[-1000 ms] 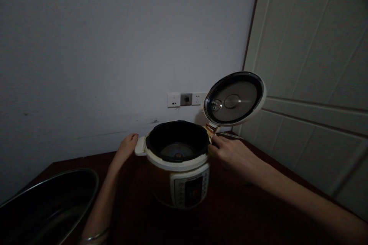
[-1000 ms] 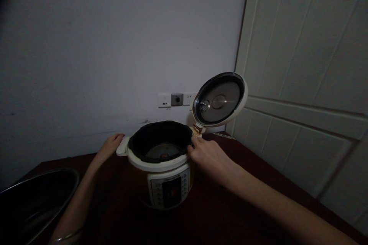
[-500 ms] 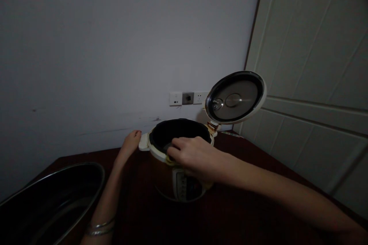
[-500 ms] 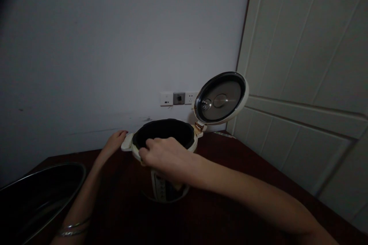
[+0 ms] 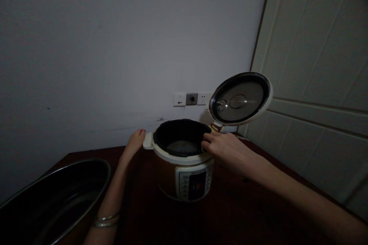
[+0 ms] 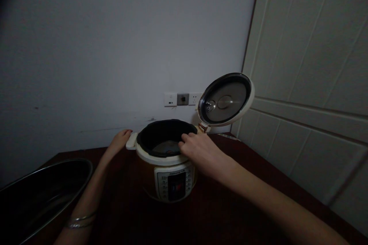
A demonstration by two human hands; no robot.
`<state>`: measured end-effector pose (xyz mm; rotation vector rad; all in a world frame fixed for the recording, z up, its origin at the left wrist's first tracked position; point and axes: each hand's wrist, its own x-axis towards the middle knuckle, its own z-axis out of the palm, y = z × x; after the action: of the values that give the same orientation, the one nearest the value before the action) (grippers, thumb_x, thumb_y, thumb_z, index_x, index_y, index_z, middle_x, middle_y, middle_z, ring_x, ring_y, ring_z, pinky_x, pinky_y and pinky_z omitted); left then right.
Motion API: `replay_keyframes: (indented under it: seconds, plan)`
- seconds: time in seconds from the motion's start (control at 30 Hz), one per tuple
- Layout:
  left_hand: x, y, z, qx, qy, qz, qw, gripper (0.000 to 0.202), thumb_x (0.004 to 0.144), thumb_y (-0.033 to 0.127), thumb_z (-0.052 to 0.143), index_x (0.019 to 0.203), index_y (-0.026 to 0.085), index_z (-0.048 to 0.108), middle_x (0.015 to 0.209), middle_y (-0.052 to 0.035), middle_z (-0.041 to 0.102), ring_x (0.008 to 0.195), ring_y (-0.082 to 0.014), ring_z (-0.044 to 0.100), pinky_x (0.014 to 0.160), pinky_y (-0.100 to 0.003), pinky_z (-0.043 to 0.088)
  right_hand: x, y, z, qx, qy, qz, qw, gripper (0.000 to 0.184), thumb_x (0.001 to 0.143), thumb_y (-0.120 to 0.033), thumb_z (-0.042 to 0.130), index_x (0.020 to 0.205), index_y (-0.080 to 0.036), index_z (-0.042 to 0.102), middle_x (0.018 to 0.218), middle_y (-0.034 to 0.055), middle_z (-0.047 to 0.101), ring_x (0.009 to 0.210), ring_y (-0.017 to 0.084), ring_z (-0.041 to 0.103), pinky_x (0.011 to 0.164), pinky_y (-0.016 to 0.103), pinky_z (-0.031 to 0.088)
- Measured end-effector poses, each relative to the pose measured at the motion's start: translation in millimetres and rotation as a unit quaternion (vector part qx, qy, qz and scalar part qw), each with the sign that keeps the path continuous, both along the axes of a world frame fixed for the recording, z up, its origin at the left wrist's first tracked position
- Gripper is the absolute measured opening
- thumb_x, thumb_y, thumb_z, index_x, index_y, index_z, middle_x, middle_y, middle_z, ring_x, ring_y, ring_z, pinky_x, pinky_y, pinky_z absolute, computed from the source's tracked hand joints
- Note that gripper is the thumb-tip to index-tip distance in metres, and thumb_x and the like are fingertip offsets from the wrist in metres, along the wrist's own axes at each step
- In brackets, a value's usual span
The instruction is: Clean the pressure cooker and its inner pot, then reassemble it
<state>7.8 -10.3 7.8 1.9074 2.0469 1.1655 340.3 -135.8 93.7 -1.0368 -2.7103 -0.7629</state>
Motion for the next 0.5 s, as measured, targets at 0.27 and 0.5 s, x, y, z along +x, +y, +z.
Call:
replay_keyframes:
  seconds: [0.27,0.5]
  plan:
    - [3,-1,-1.2,0.002,-0.028,0.002,1.000,0.037,0.082,0.029,0.036,0.095,0.011,0.065,0.102,-0.0141,0.068,0.094,-0.0224,0.061,0.085,-0.031,0.044,-82,-14,-13.1,0.112,0.128,0.222,0.960,0.021,0.088,-0.014,0.048,0.106,-0.018,0.059,0.106,0.0086,0.063,0.083,0.018,0.058,0.055,0.025,0.041]
    - [6,6,-0.7,0.013,-0.109,0.022,0.994,0.038,0.077,0.024,0.038,0.099,0.009,0.065,0.098,-0.0142,0.070,0.091,-0.0213,0.064,0.081,-0.030,0.047,-97,12,-61.4,0.193,0.166,0.287,0.924,0.017,0.091,-0.015,0.048,0.098,-0.018,0.064,0.119,0.0108,0.062,0.113,0.023,0.053,0.099,0.044,0.041]
